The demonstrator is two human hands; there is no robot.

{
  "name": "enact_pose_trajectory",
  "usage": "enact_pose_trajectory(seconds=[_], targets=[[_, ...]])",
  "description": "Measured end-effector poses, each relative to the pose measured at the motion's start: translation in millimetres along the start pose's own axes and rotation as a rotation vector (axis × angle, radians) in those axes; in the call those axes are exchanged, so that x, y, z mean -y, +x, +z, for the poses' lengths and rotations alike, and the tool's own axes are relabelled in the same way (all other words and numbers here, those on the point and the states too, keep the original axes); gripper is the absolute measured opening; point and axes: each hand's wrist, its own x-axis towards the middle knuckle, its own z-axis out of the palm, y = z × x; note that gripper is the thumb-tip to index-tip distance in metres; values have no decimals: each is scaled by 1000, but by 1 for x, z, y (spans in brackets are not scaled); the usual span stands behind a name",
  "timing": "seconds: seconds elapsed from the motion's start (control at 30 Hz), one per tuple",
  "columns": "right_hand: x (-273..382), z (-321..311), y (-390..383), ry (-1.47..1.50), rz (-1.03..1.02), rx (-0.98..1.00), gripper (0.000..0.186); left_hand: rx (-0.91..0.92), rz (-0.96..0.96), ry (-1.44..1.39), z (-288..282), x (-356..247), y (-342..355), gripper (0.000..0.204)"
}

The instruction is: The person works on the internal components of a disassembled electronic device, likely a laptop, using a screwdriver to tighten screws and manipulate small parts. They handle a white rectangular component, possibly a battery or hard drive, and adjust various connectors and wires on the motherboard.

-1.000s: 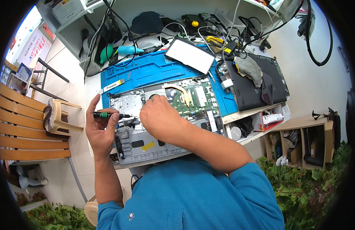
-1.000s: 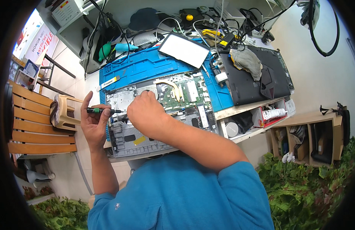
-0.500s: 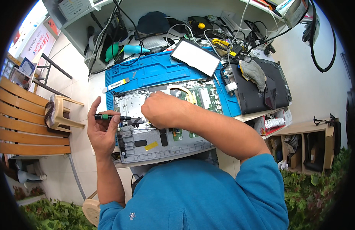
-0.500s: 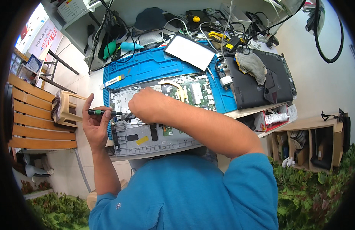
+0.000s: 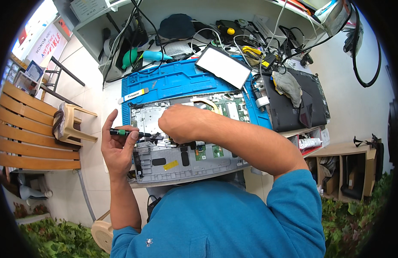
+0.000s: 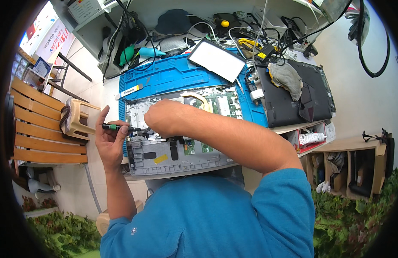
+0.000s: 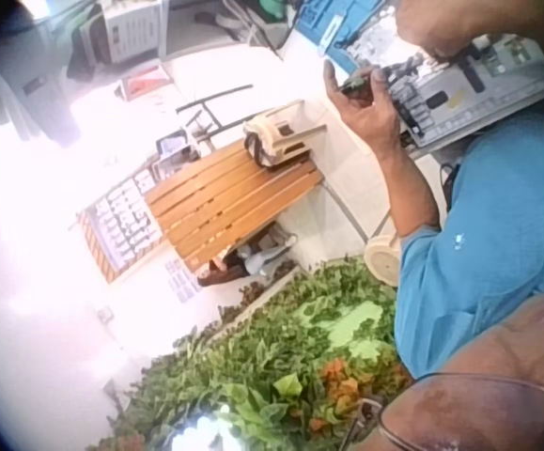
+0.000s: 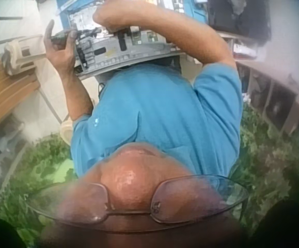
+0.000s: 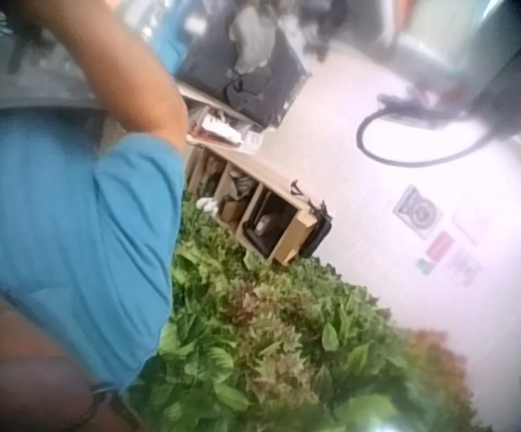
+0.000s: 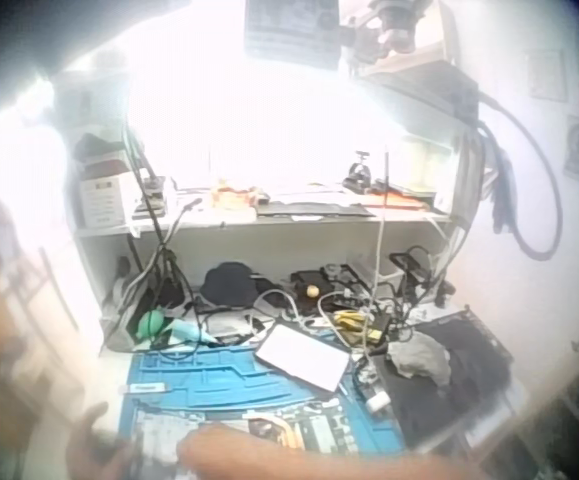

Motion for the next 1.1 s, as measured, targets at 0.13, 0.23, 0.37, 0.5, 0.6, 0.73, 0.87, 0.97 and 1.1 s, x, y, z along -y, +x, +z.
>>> enact_pose_trajectory(seconds=[0.13,0.23,0.37,0.5,0.6,0.73,0.87,0.97,1.1], targets=[[-1,10,-4,-39,-14,-137,9,-1,-9,-16,2,-3,0,75],[9,18,-11,-108,-2,-222,10,5,-8,-21,1,-3,0,75],[22,21,-14,-190,26,-213,11,13,0,-16,4,-4,1,75],[31,25,-17,-209,60,-215,9,12,9,-12,3,-4,0,75],[35,23,-19,-202,85,-202,10,12,3,-28,1,-4,-1,75],[35,26,-20,-164,154,-251,10,8,1,-12,2,-4,-1,75],[33,30,-15,-138,199,-262,11,13,0,-24,2,-5,-1,76],[29,28,-10,-136,183,-195,11,8,-12,-40,0,-3,-1,76],[24,29,-14,-89,160,-215,10,12,-24,-31,0,-2,-3,77]])
